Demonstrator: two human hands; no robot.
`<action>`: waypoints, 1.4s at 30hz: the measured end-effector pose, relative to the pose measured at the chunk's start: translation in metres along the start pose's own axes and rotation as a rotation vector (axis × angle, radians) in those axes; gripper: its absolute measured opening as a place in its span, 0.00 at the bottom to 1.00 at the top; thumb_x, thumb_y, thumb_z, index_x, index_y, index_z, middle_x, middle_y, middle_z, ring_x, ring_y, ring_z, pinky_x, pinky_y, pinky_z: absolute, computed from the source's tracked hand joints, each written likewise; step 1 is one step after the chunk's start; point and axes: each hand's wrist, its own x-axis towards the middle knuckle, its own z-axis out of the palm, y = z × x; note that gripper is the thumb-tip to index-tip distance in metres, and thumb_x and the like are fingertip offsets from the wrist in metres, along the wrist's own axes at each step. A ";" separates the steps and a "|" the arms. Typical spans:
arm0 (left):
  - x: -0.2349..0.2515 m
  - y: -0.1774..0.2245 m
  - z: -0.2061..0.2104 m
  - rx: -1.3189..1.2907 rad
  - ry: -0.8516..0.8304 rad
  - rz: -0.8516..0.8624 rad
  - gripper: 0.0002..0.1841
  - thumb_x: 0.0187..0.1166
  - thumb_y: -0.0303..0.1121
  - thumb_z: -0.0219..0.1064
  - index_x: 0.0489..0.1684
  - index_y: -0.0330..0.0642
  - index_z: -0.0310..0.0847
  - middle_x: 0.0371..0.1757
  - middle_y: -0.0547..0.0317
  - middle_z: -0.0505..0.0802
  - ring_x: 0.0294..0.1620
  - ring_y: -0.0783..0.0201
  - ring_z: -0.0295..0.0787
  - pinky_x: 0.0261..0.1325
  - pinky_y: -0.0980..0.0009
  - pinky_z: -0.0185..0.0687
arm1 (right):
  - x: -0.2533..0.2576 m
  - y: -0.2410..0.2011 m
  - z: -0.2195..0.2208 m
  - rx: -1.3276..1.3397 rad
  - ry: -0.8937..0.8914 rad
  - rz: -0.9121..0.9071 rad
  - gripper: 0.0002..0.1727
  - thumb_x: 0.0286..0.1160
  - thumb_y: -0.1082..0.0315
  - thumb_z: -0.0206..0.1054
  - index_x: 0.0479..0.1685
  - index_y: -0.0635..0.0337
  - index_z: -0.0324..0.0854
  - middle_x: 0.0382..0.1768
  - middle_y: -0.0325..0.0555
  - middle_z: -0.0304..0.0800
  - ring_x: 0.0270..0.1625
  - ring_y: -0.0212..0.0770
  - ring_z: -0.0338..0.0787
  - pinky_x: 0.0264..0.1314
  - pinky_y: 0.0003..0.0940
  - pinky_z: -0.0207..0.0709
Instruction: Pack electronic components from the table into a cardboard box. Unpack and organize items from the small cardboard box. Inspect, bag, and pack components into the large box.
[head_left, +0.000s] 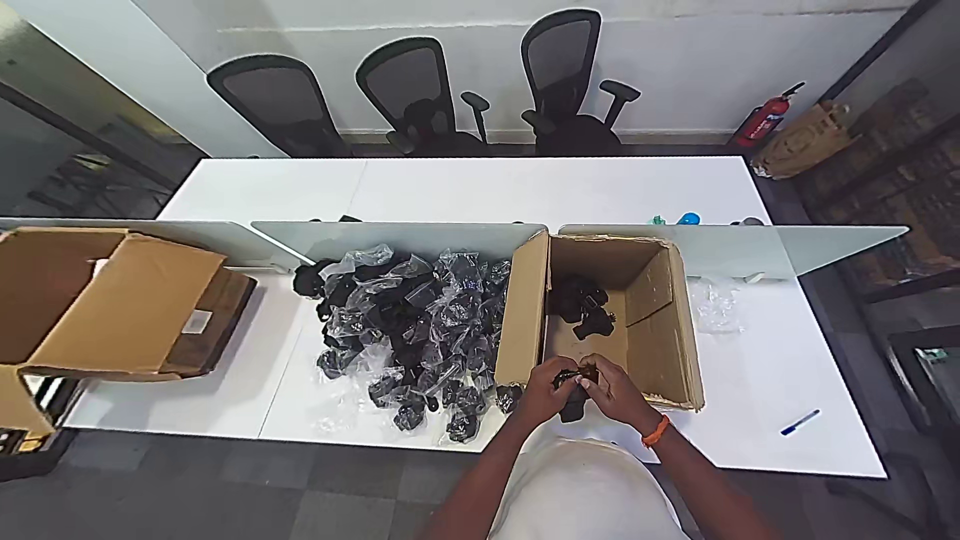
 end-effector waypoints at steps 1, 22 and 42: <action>0.000 0.000 0.000 -0.032 0.007 -0.015 0.08 0.78 0.28 0.72 0.47 0.31 0.88 0.52 0.48 0.94 0.55 0.63 0.92 0.64 0.64 0.89 | 0.000 0.000 0.000 0.020 0.007 -0.020 0.19 0.85 0.52 0.61 0.58 0.59 0.82 0.50 0.44 0.89 0.54 0.31 0.88 0.62 0.31 0.83; 0.002 0.002 -0.002 0.071 -0.072 0.014 0.08 0.80 0.30 0.71 0.46 0.33 0.88 0.53 0.49 0.94 0.58 0.63 0.92 0.67 0.64 0.87 | 0.004 0.001 0.009 -0.357 0.062 0.025 0.28 0.91 0.51 0.42 0.21 0.52 0.74 0.24 0.40 0.77 0.39 0.42 0.81 0.53 0.42 0.71; 0.007 0.006 -0.008 -0.078 -0.135 -0.132 0.09 0.80 0.30 0.70 0.46 0.31 0.88 0.51 0.48 0.94 0.55 0.64 0.92 0.64 0.65 0.87 | -0.006 0.002 0.018 -0.372 0.239 -0.117 0.17 0.89 0.55 0.54 0.48 0.55 0.85 0.40 0.43 0.89 0.50 0.41 0.89 0.63 0.39 0.81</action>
